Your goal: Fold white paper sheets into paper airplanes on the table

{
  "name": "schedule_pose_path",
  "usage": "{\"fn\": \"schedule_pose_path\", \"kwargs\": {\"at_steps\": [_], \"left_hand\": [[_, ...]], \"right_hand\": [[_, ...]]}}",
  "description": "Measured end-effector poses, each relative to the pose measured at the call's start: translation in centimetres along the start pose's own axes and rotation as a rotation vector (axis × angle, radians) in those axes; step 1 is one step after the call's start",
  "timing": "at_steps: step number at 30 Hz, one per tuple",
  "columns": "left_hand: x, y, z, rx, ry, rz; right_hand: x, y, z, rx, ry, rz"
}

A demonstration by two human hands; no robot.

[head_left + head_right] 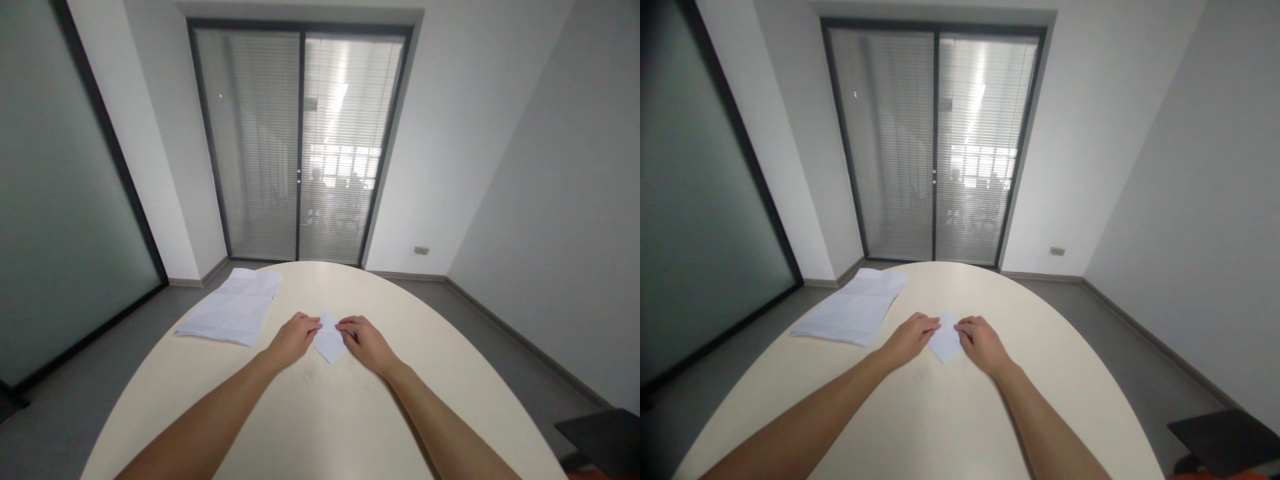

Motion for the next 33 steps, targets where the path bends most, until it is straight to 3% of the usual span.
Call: {"fn": "schedule_pose_path", "kwargs": {"at_steps": [5, 12, 28, 33], "left_hand": [[0.2, 0.1, 0.1, -0.001, -0.006, -0.023], [1.1, 0.3, 0.2, -0.038, -0.090, -0.083], [0.5, 0.2, 0.3, -0.006, -0.029, -0.145], [0.3, 0.3, 0.2, 0.005, 0.002, -0.121]], "right_hand": [[-0.3, 0.2, 0.1, -0.003, 0.010, 0.034], [-1.3, 0.1, 0.5, -0.069, 0.150, 0.128], [0.1, 0.8, 0.2, 0.058, -0.130, 0.237], [0.4, 0.7, 0.1, 0.067, -0.125, 0.220]]}}
Point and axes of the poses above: each hand's wrist, its own z-axis away from the middle knuckle, its own y-axis out of the back of the hand, x = y × z, the point moved 5 cm from there along -z, towards the middle knuckle, and after that the axes turned 8 degrees about -y, right-handed, at the moved point
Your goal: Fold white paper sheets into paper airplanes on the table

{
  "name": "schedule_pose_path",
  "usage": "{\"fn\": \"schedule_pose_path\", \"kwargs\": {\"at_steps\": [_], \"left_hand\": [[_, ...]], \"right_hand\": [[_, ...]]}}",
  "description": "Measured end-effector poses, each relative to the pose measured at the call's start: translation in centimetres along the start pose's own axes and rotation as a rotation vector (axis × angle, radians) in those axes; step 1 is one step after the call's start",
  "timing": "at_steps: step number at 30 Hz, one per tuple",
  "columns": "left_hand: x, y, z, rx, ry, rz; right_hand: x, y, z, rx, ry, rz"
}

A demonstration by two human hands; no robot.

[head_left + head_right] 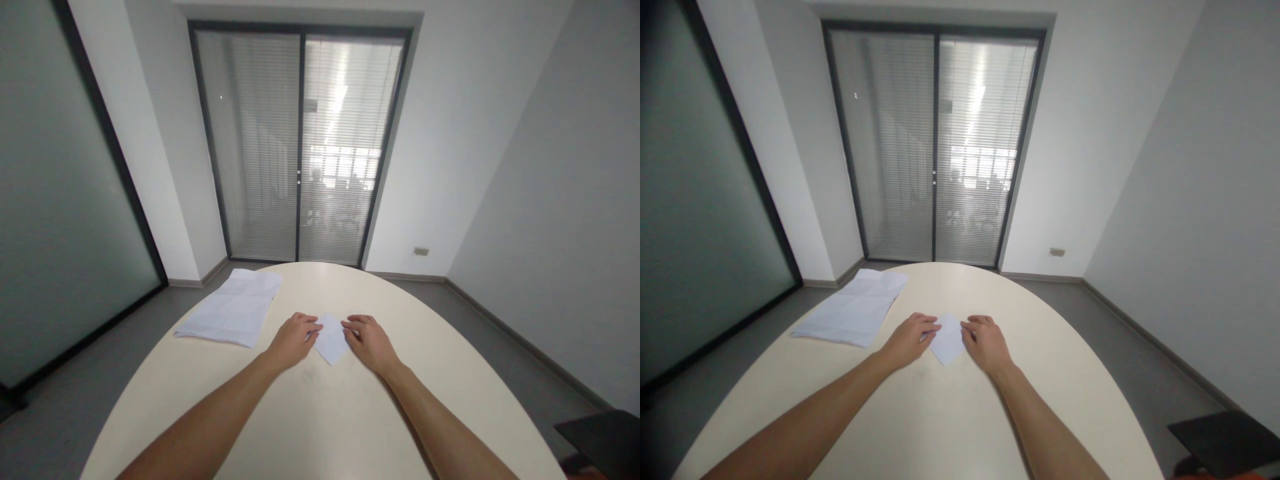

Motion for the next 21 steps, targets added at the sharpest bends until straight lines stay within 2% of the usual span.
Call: {"fn": "schedule_pose_path", "kwargs": {"at_steps": [13, 21], "left_hand": [[-0.78, -0.32, -0.04, 0.058, 0.021, 0.146], [0.22, 0.61, -0.11, 0.089, -0.021, 0.238]], "right_hand": [[0.48, -0.59, -0.04, 0.001, 0.052, -0.042], [-0.07, -0.42, -0.03, -0.016, 0.083, -0.067]]}}
Point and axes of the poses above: each hand's wrist, its own z-axis away from the middle knuckle, its own y-axis out of the back of the hand, x = y × z, the point moved 5 cm from there along -z, towards the middle knuckle, and after that the axes turned 8 degrees about -y, right-handed, at the moved point
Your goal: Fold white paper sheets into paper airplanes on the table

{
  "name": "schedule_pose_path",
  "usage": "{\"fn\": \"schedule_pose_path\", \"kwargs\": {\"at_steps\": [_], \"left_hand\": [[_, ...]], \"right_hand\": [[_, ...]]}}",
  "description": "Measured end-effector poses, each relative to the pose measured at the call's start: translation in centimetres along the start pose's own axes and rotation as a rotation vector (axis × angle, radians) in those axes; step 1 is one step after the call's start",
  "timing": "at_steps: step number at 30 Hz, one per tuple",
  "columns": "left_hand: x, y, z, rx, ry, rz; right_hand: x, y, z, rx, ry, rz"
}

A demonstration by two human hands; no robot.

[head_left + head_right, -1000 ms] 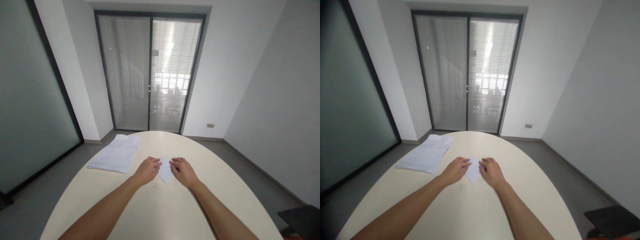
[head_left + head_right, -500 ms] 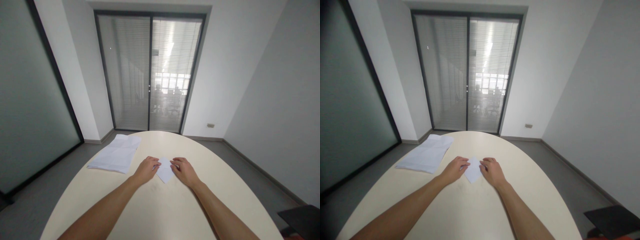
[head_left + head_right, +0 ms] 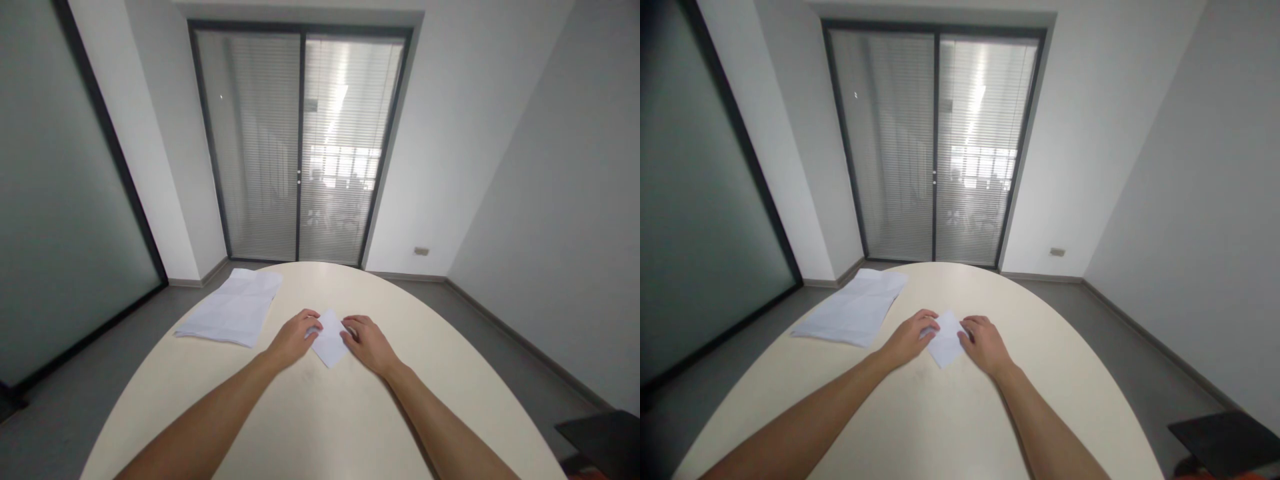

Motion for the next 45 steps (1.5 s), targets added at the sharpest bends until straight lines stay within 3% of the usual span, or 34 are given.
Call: {"fn": "schedule_pose_path", "kwargs": {"at_steps": [10, 17, 29, 35, 41, 45], "left_hand": [[0.7, 0.5, 0.0, 0.083, -0.047, -0.031], [0.1, 1.1, -0.1, 0.148, 0.042, -0.100], [1.4, 2.2, -0.3, 0.274, -0.072, -0.161], [1.4, 2.6, -0.1, 0.339, -0.116, -0.168], [1.9, 2.5, -0.2, 0.302, -0.153, -0.137], [2.0, 2.0, -0.3, 0.221, -0.126, -0.134]], "right_hand": [[-0.3, 0.6, 0.0, 0.029, -0.070, -0.044], [-0.8, 1.4, -0.1, 0.100, -0.046, -0.067], [-0.1, 2.0, 0.1, 0.224, -0.142, -0.148], [-0.2, 2.1, 0.1, 0.255, -0.091, -0.218], [-0.1, 2.1, 0.1, 0.271, -0.062, -0.271], [-0.2, 1.8, 0.0, 0.206, -0.071, -0.188]]}}
Point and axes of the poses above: each hand's wrist, its own z-axis away from the middle knuckle, its own y-axis out of the back of the hand, x = y × z, the point moved 5 cm from there along -z, towards the middle knuckle, and after that the axes turned 8 degrees about -y, right-handed, at the moved point
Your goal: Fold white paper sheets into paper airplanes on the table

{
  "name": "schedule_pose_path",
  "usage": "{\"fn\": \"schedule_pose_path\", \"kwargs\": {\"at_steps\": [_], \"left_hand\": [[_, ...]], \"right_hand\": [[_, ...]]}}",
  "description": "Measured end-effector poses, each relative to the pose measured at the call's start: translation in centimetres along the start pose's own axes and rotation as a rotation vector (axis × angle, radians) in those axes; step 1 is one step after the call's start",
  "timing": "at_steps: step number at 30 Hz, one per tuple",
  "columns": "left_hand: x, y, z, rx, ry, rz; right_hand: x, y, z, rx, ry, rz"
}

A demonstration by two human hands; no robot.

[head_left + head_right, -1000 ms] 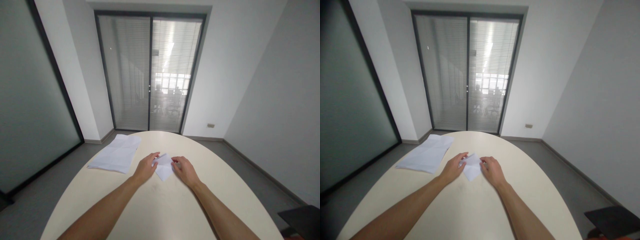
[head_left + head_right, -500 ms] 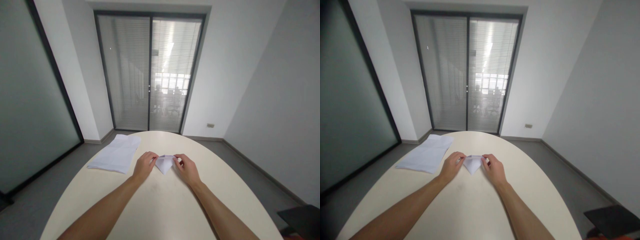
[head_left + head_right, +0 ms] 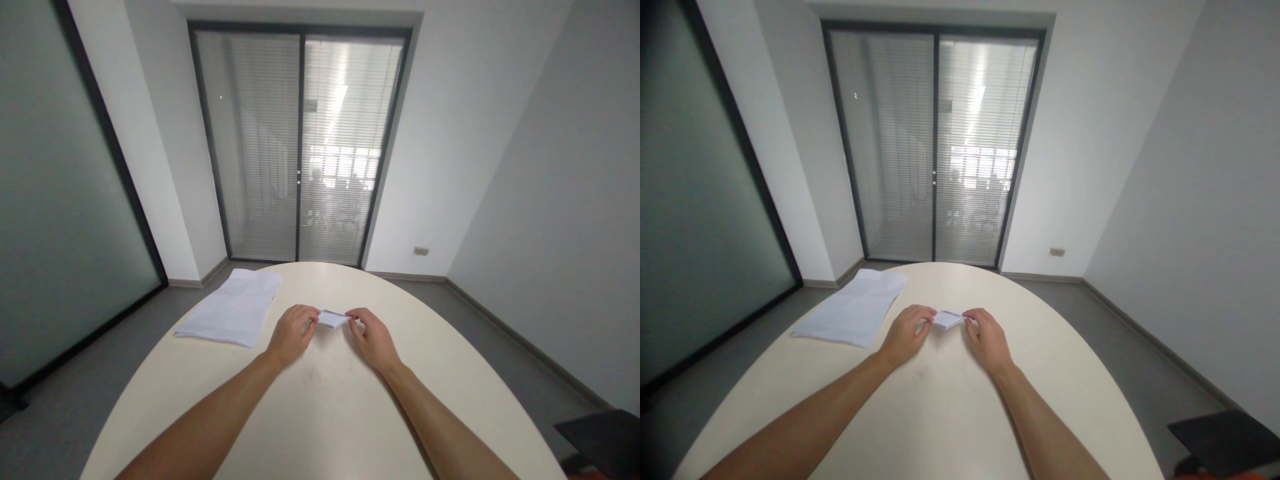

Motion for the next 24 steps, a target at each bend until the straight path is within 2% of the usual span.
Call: {"fn": "schedule_pose_path", "kwargs": {"at_steps": [6, 10, 15, 20, 24], "left_hand": [[-0.4, -1.6, 0.6, -0.191, 0.033, 0.033], [-0.3, -1.9, 1.0, -0.297, 0.067, 0.040], [0.5, -1.6, 0.9, -0.332, 0.035, 0.016], [0.1, -1.7, 0.7, -0.312, 0.093, -0.026], [0.0, -1.9, 0.7, -0.333, 0.059, -0.039]], "right_hand": [[-0.1, -0.8, 0.2, -0.130, 0.048, 0.108], [-0.2, -1.4, 0.3, -0.214, 0.106, 0.119], [-0.8, -1.3, 0.3, -0.238, 0.096, 0.129], [-1.4, -1.2, 0.3, -0.251, 0.087, 0.107], [-1.1, -1.5, 0.3, -0.261, 0.087, 0.100]]}}
Point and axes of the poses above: each hand's wrist, its own z-axis away from the middle knuckle, its own y-axis out of the back of the hand, x = y × z, the point moved 5 cm from there along -z, towards the middle knuckle, and after that the axes turned 8 degrees about -y, right-handed, at the moved point
